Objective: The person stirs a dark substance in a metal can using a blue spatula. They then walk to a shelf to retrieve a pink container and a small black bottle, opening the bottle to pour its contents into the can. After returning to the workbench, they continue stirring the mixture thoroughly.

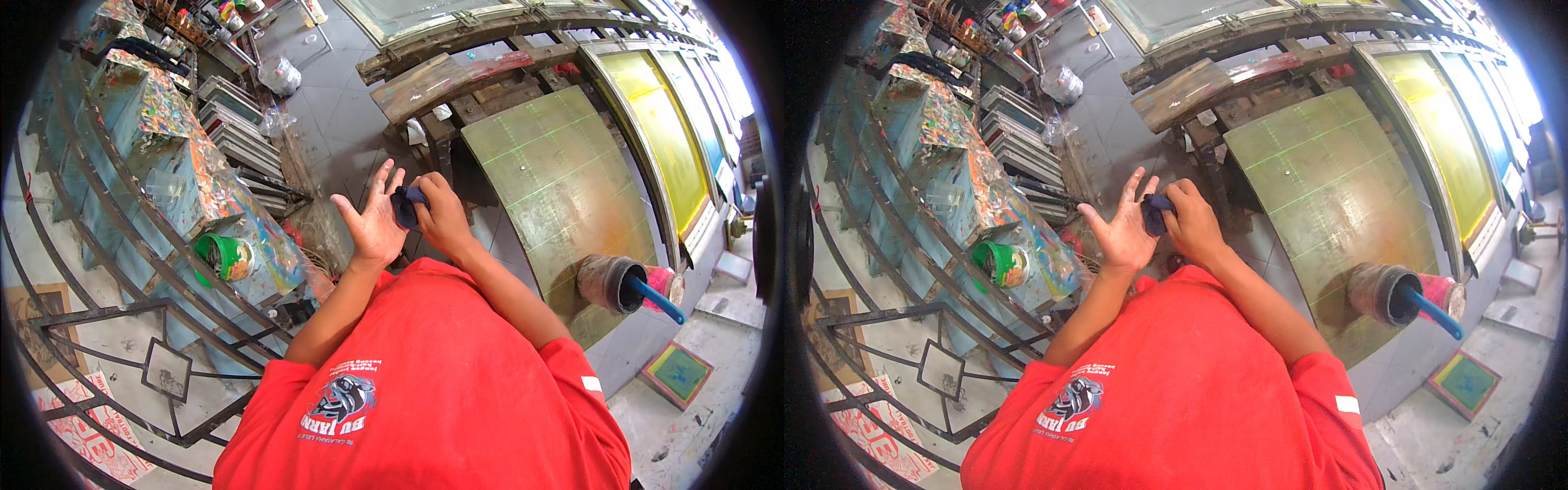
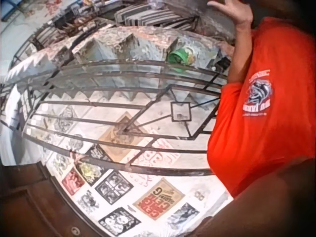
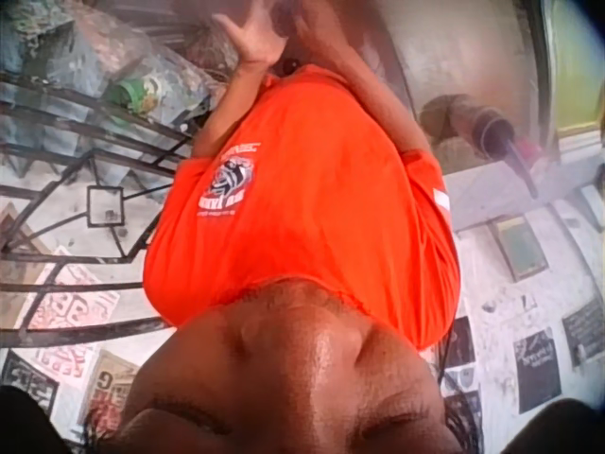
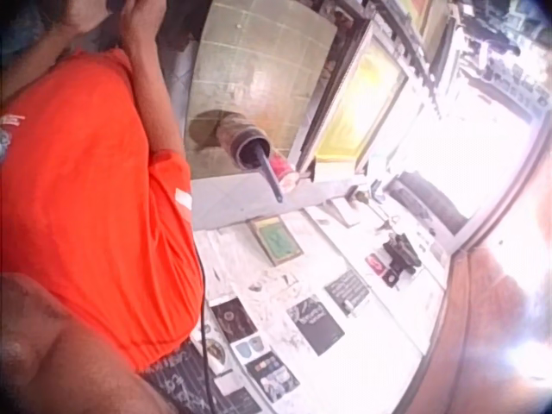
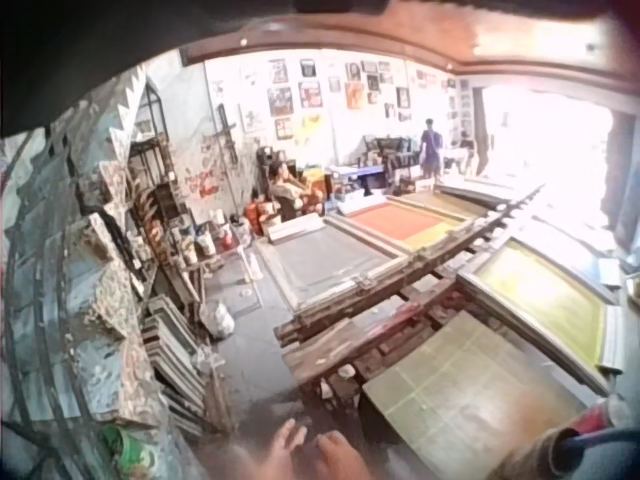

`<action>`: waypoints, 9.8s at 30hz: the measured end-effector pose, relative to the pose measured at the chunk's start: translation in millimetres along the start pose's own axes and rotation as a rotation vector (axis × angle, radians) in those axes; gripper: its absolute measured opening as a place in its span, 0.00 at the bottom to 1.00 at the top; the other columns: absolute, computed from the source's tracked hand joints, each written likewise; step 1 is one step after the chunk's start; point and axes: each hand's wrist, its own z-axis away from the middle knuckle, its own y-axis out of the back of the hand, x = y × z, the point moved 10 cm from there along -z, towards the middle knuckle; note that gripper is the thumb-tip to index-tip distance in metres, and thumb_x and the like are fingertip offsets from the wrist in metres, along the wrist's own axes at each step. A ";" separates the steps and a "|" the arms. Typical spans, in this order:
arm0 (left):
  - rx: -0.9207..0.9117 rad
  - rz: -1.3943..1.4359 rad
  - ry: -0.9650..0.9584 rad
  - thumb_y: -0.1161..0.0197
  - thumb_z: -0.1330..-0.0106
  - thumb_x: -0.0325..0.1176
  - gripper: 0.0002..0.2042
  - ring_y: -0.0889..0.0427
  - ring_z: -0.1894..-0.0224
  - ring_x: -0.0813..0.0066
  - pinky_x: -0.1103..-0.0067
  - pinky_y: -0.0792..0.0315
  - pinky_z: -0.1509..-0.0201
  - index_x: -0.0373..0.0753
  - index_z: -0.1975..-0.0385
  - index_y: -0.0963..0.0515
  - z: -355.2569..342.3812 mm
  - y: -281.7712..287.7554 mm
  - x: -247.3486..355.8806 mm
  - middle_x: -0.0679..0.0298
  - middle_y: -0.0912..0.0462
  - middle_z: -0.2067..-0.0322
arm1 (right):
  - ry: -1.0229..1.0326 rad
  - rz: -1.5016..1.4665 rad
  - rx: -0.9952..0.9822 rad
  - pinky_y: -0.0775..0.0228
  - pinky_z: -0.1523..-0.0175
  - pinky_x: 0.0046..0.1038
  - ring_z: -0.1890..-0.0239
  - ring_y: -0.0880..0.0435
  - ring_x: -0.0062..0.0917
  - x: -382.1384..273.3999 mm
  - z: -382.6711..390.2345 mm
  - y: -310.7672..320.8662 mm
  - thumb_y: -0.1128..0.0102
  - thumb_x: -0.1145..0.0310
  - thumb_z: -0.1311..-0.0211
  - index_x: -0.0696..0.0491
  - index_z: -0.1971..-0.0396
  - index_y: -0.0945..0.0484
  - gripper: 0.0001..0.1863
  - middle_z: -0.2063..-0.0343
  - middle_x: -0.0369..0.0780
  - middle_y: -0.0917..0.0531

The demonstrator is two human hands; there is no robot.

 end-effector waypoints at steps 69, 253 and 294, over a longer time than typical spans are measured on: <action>0.255 0.088 0.640 0.49 0.29 0.51 0.23 0.22 0.50 0.56 0.65 0.25 0.47 0.35 0.49 0.28 -86.0 202.7 -69.3 0.52 0.22 0.51 | -0.271 0.279 -0.217 0.49 0.29 0.43 0.32 0.39 0.50 46.3 -6.4 -89.5 0.37 0.58 0.44 0.59 0.33 0.42 0.41 0.36 0.57 0.36; -0.959 -1.058 0.288 0.15 0.68 0.44 0.55 0.30 0.40 0.58 0.65 0.35 0.35 0.40 0.37 0.43 2.4 -200.9 -378.7 0.55 0.32 0.42 | -0.089 -0.095 0.439 0.42 0.80 0.27 0.86 0.35 0.18 -12.5 185.3 399.9 0.41 0.62 0.34 0.57 0.86 0.29 0.22 0.89 0.38 0.33; -1.096 -1.040 -0.343 0.18 0.57 0.39 0.50 0.29 0.37 0.60 0.66 0.37 0.32 0.39 0.35 0.45 25.9 -240.5 -333.3 0.56 0.30 0.40 | -0.111 -0.484 0.710 0.52 0.80 0.25 0.87 0.42 0.19 -2.4 236.1 399.7 0.44 0.58 0.30 0.54 0.87 0.40 0.27 0.90 0.36 0.36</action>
